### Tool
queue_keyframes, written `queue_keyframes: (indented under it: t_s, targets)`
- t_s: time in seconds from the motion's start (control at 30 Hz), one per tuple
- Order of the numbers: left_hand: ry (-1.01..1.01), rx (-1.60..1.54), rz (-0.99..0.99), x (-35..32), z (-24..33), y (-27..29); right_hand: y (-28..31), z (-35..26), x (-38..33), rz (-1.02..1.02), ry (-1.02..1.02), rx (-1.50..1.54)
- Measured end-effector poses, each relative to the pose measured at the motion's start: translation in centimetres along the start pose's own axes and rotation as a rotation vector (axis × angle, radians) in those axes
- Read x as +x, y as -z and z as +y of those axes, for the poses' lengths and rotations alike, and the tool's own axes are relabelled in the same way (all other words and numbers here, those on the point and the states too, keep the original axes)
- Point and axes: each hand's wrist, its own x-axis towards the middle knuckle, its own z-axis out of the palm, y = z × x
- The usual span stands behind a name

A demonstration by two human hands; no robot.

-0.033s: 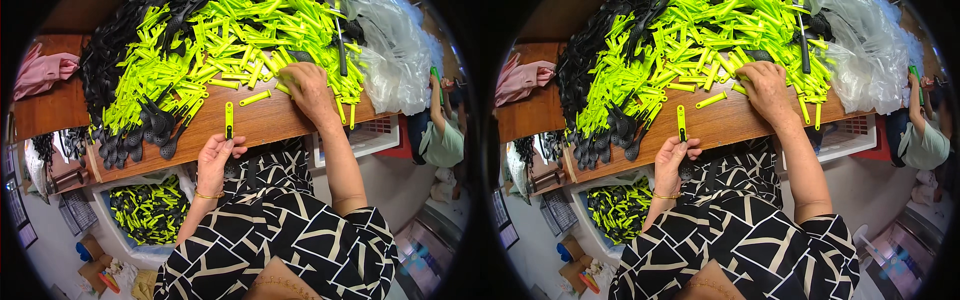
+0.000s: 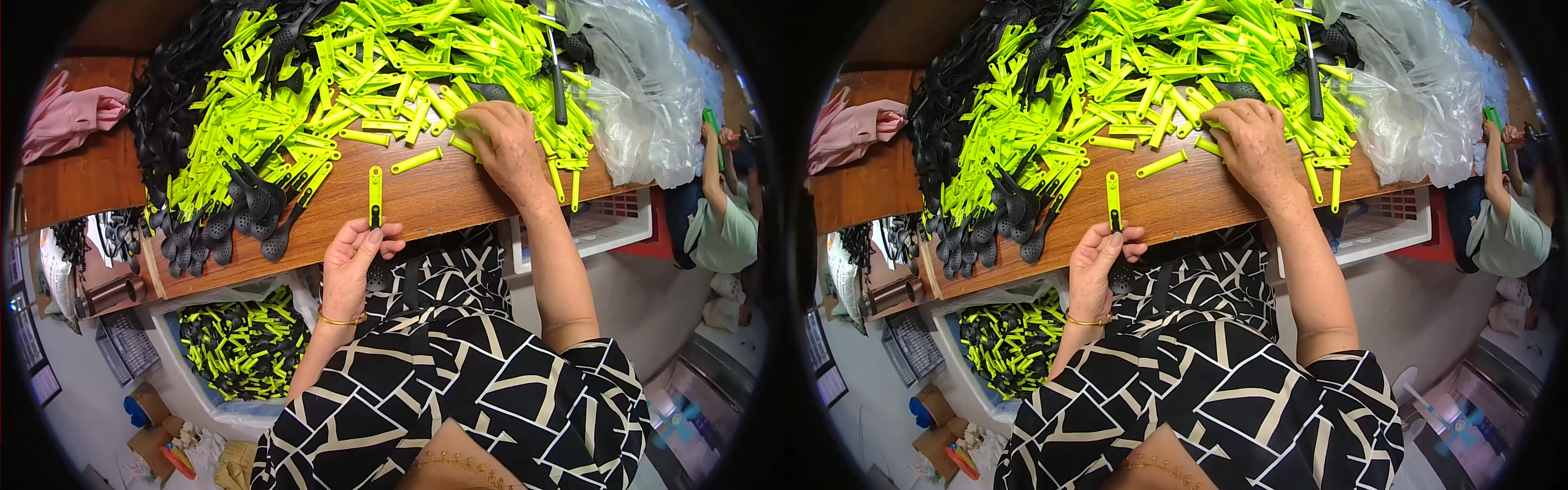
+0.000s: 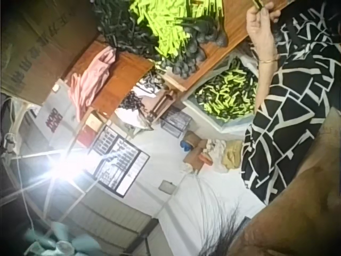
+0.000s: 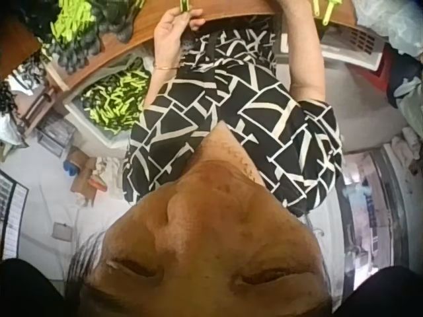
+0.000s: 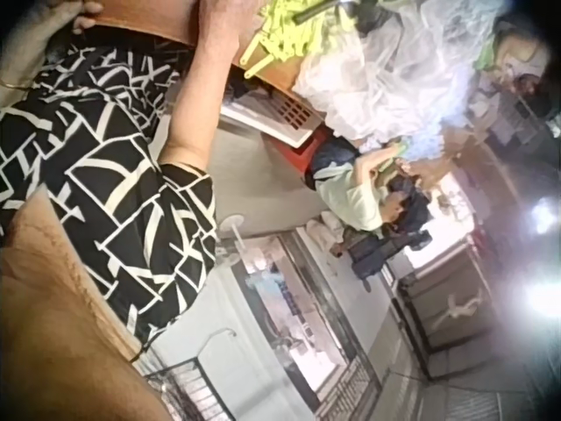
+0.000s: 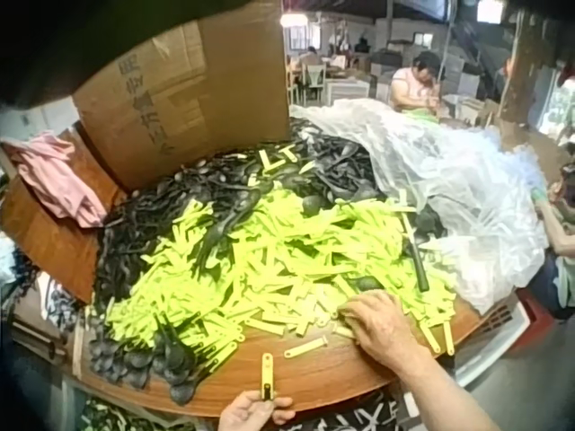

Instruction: The person assembles kitchen utensils by inserting black plastic heads into neon green plastic handles. They pick up a handle and a head, align them, and press them together to form a complete utensil. The process is repeated continuously with items from piles on the table.

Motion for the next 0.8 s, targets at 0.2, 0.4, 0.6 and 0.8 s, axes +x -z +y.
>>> queue_keyframes:
  t_s: [0.2,0.4,0.6,0.8]
  targets:
    - [0.042,0.052,-0.004,1.1,0.1,-0.3,-1.6,-1.5,2.6,-0.002,0.187,-0.009]
    - [0.055,0.018,0.027,1.0,0.3,-0.2,-3.3,-2.4,4.5,-0.130,0.288,-0.033]
    - [-0.015,0.115,0.018,0.7,0.6,0.0,-0.8,-4.5,2.8,-0.178,0.275,0.249]
    - [-0.102,0.345,-0.031,0.1,1.6,-1.5,1.0,-7.9,1.5,-0.428,0.250,0.622]
